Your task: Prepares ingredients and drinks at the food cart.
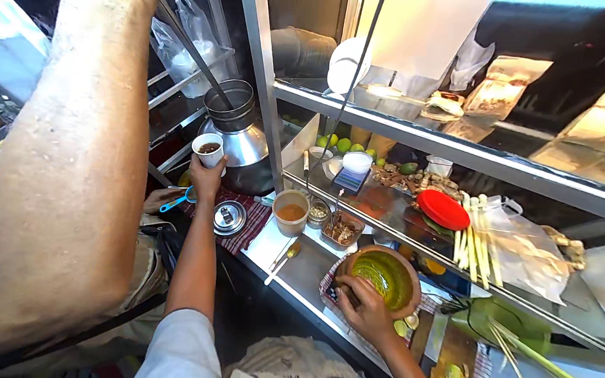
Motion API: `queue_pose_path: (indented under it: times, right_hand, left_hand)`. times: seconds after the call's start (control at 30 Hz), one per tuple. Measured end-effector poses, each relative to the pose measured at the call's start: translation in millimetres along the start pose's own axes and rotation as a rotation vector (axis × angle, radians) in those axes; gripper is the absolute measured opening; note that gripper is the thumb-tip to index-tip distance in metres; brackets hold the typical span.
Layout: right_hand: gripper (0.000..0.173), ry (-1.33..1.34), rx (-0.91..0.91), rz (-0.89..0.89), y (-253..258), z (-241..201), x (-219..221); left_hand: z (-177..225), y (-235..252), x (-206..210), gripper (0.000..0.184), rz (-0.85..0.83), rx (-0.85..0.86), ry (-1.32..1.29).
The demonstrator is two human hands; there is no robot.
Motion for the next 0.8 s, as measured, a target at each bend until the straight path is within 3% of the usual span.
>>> queue_pose_path:
  times: [0.33,0.8]
  right_hand:
    - [0.026,-0.008,0.013,0.013,2,-2,-1]
    - [0.026,-0.009,0.024,0.016,2,0,0]
  left_hand:
    - [10,37,5,0.078,-0.003,0.019,-0.01]
    - [20,42,13,0.075,0.041,-0.037,0.008]
Point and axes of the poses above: each hand's wrist, its own y-axis towards the middle knuckle, its own x-axis out of the palm, z = x × y, the point moved 8 cm from there along y, towards the middle knuckle, and after that the axes turned 7 degrees about x, right-handed, at the moved point
